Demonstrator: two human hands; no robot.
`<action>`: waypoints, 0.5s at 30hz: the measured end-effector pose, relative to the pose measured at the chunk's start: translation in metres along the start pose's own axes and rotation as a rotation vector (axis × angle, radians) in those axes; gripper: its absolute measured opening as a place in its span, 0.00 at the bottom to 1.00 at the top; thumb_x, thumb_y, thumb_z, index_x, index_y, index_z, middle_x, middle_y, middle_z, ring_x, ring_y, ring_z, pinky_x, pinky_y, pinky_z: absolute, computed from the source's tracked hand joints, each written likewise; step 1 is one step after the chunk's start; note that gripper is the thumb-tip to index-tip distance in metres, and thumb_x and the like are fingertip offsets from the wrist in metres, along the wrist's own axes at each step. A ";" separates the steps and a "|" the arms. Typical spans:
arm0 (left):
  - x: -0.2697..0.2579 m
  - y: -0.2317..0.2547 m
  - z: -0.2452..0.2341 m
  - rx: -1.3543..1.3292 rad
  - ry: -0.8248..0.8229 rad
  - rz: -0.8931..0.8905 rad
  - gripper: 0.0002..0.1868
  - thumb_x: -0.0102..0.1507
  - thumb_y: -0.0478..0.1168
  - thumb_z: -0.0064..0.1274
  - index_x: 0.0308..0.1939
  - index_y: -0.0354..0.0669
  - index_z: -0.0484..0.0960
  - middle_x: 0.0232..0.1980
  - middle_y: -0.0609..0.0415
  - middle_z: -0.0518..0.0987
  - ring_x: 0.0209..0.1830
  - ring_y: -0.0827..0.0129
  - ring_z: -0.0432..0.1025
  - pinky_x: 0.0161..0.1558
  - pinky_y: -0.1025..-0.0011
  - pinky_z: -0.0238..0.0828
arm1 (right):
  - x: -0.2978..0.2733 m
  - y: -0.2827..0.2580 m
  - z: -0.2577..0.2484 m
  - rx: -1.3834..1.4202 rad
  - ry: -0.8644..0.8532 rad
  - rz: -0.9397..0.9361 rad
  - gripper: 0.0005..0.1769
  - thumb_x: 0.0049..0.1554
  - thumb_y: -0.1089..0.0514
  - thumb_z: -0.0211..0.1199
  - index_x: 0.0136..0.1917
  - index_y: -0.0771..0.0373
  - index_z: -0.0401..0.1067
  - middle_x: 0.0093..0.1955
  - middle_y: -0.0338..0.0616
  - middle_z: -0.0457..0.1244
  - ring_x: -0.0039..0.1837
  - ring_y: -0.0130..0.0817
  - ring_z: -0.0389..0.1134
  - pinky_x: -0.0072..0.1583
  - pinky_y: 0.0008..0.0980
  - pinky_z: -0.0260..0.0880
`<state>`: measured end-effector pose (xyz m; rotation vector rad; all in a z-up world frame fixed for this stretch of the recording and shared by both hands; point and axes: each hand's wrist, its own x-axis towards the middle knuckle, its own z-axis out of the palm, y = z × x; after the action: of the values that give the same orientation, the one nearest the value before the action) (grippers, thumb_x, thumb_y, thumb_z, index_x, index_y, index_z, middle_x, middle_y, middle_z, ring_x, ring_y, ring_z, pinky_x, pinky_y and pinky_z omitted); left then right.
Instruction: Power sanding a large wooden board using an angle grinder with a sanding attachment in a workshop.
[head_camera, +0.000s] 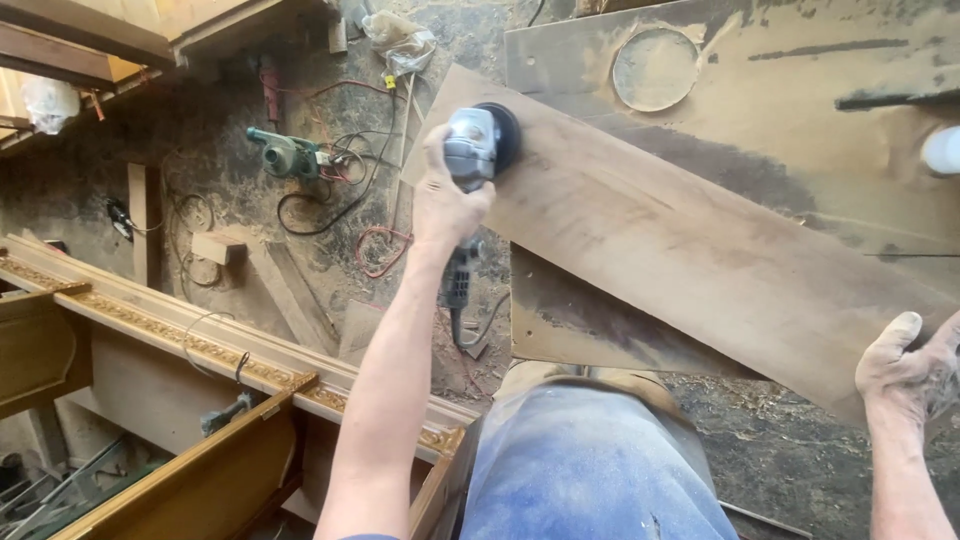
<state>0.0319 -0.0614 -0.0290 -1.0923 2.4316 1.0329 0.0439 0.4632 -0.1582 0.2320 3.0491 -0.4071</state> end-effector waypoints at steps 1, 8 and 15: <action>0.002 0.002 -0.007 -0.034 0.033 -0.024 0.43 0.59 0.37 0.56 0.70 0.72 0.48 0.62 0.39 0.74 0.47 0.55 0.79 0.47 0.59 0.82 | -0.001 -0.002 -0.001 -0.030 0.011 0.018 0.31 0.75 0.56 0.48 0.82 0.80 0.51 0.72 0.87 0.58 0.64 0.84 0.62 0.61 0.64 0.61; 0.009 -0.003 -0.040 -0.147 0.095 -0.184 0.42 0.61 0.34 0.54 0.69 0.73 0.48 0.58 0.38 0.77 0.40 0.59 0.79 0.39 0.63 0.83 | -0.001 -0.018 -0.013 -0.010 0.058 -0.014 0.33 0.72 0.58 0.50 0.80 0.88 0.53 0.76 0.87 0.52 0.73 0.80 0.53 0.69 0.63 0.52; -0.017 -0.041 -0.022 -0.228 0.116 -0.109 0.44 0.58 0.30 0.56 0.69 0.68 0.49 0.58 0.29 0.75 0.28 0.60 0.81 0.31 0.64 0.85 | 0.000 -0.021 -0.013 0.008 0.017 0.019 0.34 0.72 0.57 0.47 0.81 0.85 0.48 0.78 0.85 0.50 0.76 0.77 0.50 0.71 0.61 0.49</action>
<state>0.0745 -0.0865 -0.0252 -1.3764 2.3536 1.2666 0.0405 0.4469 -0.1407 0.2663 3.0603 -0.4181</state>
